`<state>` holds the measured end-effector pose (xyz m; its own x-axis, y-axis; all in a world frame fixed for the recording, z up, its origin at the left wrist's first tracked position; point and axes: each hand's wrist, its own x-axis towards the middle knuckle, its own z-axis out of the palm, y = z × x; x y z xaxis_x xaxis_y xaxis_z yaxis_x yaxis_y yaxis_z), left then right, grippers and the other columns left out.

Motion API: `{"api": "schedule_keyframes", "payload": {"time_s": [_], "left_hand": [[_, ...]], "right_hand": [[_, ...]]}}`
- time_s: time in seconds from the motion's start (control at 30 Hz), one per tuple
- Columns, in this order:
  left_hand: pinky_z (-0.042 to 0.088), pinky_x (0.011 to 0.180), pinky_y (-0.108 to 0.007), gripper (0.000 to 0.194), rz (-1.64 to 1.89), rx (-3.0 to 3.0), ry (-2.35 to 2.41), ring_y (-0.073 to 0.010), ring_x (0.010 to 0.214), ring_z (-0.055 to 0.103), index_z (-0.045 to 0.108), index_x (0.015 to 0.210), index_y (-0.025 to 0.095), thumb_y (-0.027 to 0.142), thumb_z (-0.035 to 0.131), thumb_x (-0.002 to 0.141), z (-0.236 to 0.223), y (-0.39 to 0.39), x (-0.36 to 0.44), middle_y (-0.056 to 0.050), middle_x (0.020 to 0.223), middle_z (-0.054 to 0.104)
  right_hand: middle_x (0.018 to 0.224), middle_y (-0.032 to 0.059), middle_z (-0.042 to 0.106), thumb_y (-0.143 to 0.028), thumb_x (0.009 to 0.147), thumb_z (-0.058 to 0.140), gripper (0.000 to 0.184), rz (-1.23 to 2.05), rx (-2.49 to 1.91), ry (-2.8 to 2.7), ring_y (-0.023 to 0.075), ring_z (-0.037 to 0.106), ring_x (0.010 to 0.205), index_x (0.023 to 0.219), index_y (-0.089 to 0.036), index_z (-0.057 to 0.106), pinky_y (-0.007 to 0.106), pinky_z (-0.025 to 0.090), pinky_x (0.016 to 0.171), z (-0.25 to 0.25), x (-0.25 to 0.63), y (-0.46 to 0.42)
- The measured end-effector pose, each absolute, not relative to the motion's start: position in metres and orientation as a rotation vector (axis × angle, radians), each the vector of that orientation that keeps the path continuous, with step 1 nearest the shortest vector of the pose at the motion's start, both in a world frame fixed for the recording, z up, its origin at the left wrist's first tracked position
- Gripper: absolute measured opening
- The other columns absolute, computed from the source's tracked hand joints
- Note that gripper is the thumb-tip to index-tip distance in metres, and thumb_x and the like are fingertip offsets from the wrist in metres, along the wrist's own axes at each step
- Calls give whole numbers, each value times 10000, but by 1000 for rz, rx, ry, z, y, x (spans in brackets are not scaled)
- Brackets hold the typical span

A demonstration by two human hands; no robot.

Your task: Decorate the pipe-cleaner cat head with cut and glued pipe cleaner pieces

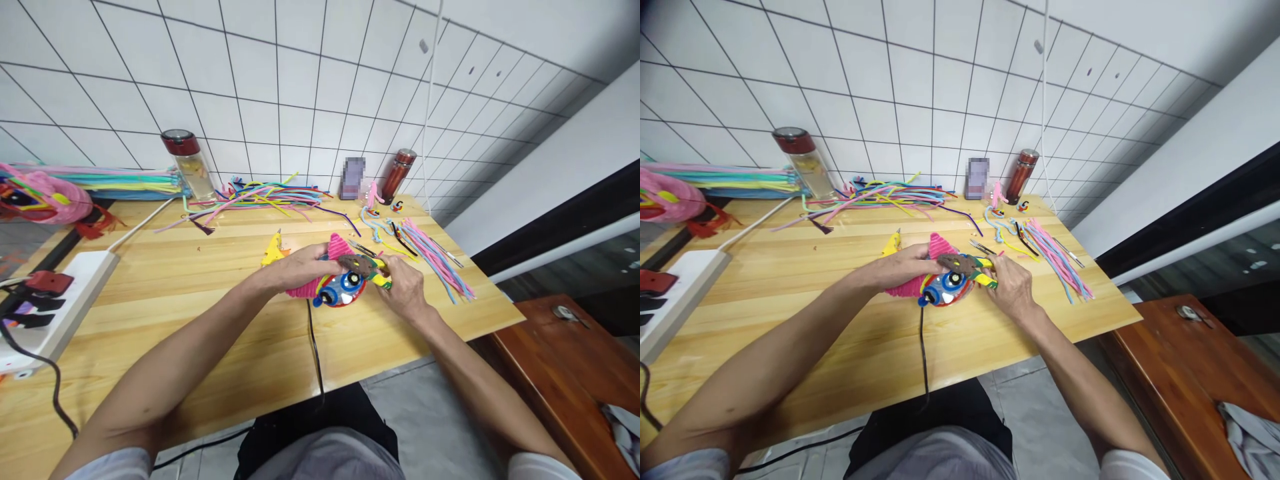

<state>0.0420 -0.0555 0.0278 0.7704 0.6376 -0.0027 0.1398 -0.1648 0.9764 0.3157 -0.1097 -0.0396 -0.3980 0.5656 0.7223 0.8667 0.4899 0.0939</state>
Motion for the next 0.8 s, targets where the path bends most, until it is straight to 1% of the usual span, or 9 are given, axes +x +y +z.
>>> {"api": "schedule_keyframes", "payload": {"time_s": [0.1,0.23,0.3,0.4,0.5,0.57,0.63,0.73,0.8], "left_hand": [[537,1036,-367,395,511,1751,658,-269,1152,679,727,1138,156,428,636,866,28,-54,41,-55,1174,766],[523,1065,-382,396,519,1841,705,-271,1151,677,723,1158,170,434,613,884,27,-55,43,-50,1163,759],[524,1060,-381,413,532,1867,708,-271,1146,679,717,1177,174,438,621,874,27,-56,45,-48,1178,754],[530,1042,-373,412,534,1878,726,-268,1134,682,711,1165,171,452,622,876,25,-58,48,-47,1202,750],[543,1014,-377,457,521,1880,779,-277,1116,686,701,1176,161,504,613,887,25,-60,47,-58,1191,753],[545,1012,-387,503,492,1887,854,-287,1112,688,694,1188,158,553,616,887,26,-60,46,-70,1180,754],[533,1040,-407,538,449,1895,970,-305,1138,684,688,1202,156,583,620,881,26,-60,45,-90,1200,748],[504,1096,-421,565,435,1917,1086,-333,1233,657,678,1247,159,580,622,874,25,-58,45,-118,1281,728],[485,1126,-410,586,475,1951,1091,-338,1312,623,667,1293,181,582,632,867,21,-57,46,-116,1342,712]], "right_hand": [[1145,162,751,-297,1026,557,428,-717,-1298,-2089,300,702,1033,1431,-159,562,406,540,880,-36,314,-110],[1251,173,729,-313,1033,562,488,-753,-1418,-2002,328,697,1073,1511,-213,549,449,567,894,-39,314,-112],[1355,167,702,-281,1049,524,569,-665,-1395,-1986,325,681,1210,1609,-235,435,451,572,986,-43,313,-113],[1527,155,606,-259,1065,468,675,-499,-1359,-1999,317,576,1423,1698,-253,237,493,509,1154,-50,310,-115],[1607,149,529,-262,1060,459,715,-354,-1344,-2008,317,478,1518,1713,-264,168,549,455,1217,-55,310,-116],[1621,152,508,-288,1045,496,739,-257,-1372,-1967,318,463,1527,1710,-270,174,559,472,1199,-56,317,-119],[1584,161,539,-348,1021,560,760,-171,-1451,-1904,320,531,1464,1696,-271,219,541,521,1140,-57,333,-123],[1424,175,654,-441,991,616,702,-143,-1630,-1889,330,665,1251,1626,-246,386,513,576,1011,-60,368,-134],[1308,170,703,-455,984,618,622,-181,-1760,-1961,337,691,1144,1549,-225,495,494,589,919,-63,393,-144]]}}
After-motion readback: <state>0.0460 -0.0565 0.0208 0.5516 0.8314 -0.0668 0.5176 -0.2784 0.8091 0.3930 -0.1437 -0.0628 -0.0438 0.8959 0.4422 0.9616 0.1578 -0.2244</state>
